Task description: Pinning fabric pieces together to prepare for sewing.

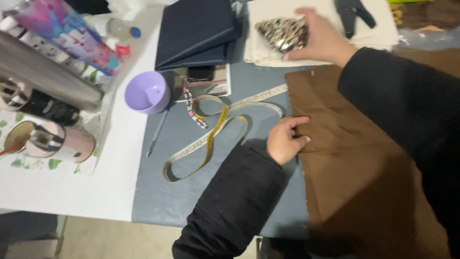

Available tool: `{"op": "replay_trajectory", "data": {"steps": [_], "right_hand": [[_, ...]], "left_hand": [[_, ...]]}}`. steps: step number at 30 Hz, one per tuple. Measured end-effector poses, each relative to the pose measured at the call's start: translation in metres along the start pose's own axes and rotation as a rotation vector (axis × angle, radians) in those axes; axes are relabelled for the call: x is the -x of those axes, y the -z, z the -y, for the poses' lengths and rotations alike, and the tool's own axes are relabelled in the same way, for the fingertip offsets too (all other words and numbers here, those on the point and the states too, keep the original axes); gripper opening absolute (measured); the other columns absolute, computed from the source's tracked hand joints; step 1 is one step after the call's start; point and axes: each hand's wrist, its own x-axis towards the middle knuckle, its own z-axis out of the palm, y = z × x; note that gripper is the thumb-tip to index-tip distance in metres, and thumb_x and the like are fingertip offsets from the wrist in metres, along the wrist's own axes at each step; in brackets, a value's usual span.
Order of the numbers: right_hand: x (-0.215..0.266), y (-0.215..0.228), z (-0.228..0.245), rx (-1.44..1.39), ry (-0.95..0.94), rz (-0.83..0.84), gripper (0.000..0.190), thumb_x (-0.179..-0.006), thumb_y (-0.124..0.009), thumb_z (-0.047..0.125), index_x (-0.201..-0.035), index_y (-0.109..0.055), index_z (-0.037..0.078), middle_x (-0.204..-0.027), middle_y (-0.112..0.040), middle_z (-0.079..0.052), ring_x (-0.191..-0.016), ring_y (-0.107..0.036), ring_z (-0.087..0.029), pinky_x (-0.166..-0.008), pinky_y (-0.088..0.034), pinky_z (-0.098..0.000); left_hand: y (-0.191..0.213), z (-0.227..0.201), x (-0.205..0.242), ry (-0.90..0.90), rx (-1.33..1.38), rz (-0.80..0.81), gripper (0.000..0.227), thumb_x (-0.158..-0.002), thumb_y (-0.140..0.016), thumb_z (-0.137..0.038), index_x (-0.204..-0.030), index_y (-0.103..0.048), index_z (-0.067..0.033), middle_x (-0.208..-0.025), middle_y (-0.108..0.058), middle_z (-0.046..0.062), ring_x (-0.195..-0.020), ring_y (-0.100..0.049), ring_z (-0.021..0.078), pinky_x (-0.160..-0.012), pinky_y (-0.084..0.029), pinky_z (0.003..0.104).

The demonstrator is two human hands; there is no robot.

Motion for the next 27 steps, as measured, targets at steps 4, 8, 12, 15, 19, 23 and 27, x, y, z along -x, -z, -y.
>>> {"op": "replay_trajectory", "data": {"steps": [4, 8, 12, 15, 19, 23, 27], "right_hand": [[0.019, -0.003, -0.001, 0.129, 0.191, -0.042, 0.091, -0.08, -0.095, 0.043, -0.143, -0.052, -0.007, -0.135, -0.059, -0.029, -0.126, -0.057, -0.041, -0.106, -0.047, -0.0478], [0.019, -0.002, -0.018, -0.117, 0.11, -0.164, 0.036, -0.112, -0.077, 0.021, -0.136, -0.062, -0.001, -0.138, -0.067, -0.018, -0.127, -0.065, -0.028, -0.11, -0.052, -0.0408], [0.011, -0.019, -0.025, -0.384, -0.049, -0.158, 0.016, -0.111, -0.067, 0.006, -0.126, -0.07, 0.002, -0.109, -0.075, -0.007, -0.098, -0.072, -0.014, -0.088, -0.058, -0.0271], [0.006, -0.031, -0.026, -0.475, -0.016, -0.167, 0.009, -0.11, -0.07, 0.004, -0.117, -0.07, -0.001, -0.104, -0.075, -0.007, -0.093, -0.072, -0.012, -0.084, -0.058, -0.0266], [0.005, -0.031, -0.028, -0.219, -0.16, -0.186, 0.011, -0.108, -0.071, 0.006, -0.107, -0.072, -0.004, -0.09, -0.073, -0.013, -0.08, -0.07, -0.019, -0.071, -0.055, -0.0342], [0.017, -0.044, -0.097, -0.332, -0.135, -0.148, 0.022, -0.119, -0.048, 0.002, -0.113, -0.068, -0.004, -0.106, -0.075, -0.009, -0.094, -0.074, -0.015, -0.085, -0.061, -0.0288], [0.063, 0.005, -0.046, -0.679, -0.191, -0.074, 0.02, -0.113, -0.049, 0.002, -0.125, -0.065, -0.002, -0.116, -0.071, -0.01, -0.106, -0.071, -0.016, -0.093, -0.059, -0.0285]], "left_hand": [[0.005, -0.009, -0.001, 0.082, 0.023, 0.036, 0.053, -0.076, -0.082, -0.007, -0.127, -0.07, -0.0104, -0.113, -0.067, 0.007, -0.084, -0.064, 0.0158, -0.079, -0.056, 0.029], [0.004, -0.01, -0.002, 0.11, 0.107, 0.06, 0.052, -0.078, -0.08, -0.004, -0.129, -0.069, -0.0089, -0.118, -0.065, 0.007, -0.086, -0.065, 0.0138, -0.08, -0.057, 0.027], [0.007, -0.017, -0.003, 0.127, 0.06, 0.059, 0.052, -0.077, -0.081, -0.003, -0.128, -0.07, -0.0082, -0.117, -0.065, 0.007, -0.085, -0.063, 0.0144, -0.079, -0.057, 0.028], [0.009, -0.019, -0.001, 0.147, 0.082, 0.052, 0.051, -0.077, -0.08, -0.004, -0.127, -0.07, -0.0089, -0.118, -0.065, 0.007, -0.085, -0.063, 0.0141, -0.079, -0.057, 0.028], [0.01, -0.023, -0.002, 0.13, 0.056, 0.044, 0.051, -0.077, -0.081, -0.005, -0.126, -0.07, -0.0095, -0.119, -0.065, 0.007, -0.084, -0.061, 0.0136, -0.079, -0.057, 0.028], [0.008, -0.012, -0.002, 0.157, 0.04, 0.062, 0.051, -0.077, -0.082, -0.004, -0.126, -0.07, -0.0101, -0.117, -0.066, 0.006, -0.082, -0.062, 0.0137, -0.077, -0.057, 0.028], [0.002, 0.006, -0.004, 0.17, 0.258, 0.085, 0.054, -0.082, -0.079, 0.0, -0.132, -0.063, -0.0085, -0.116, -0.065, 0.006, -0.092, -0.063, 0.0123, -0.08, -0.055, 0.028]]}}
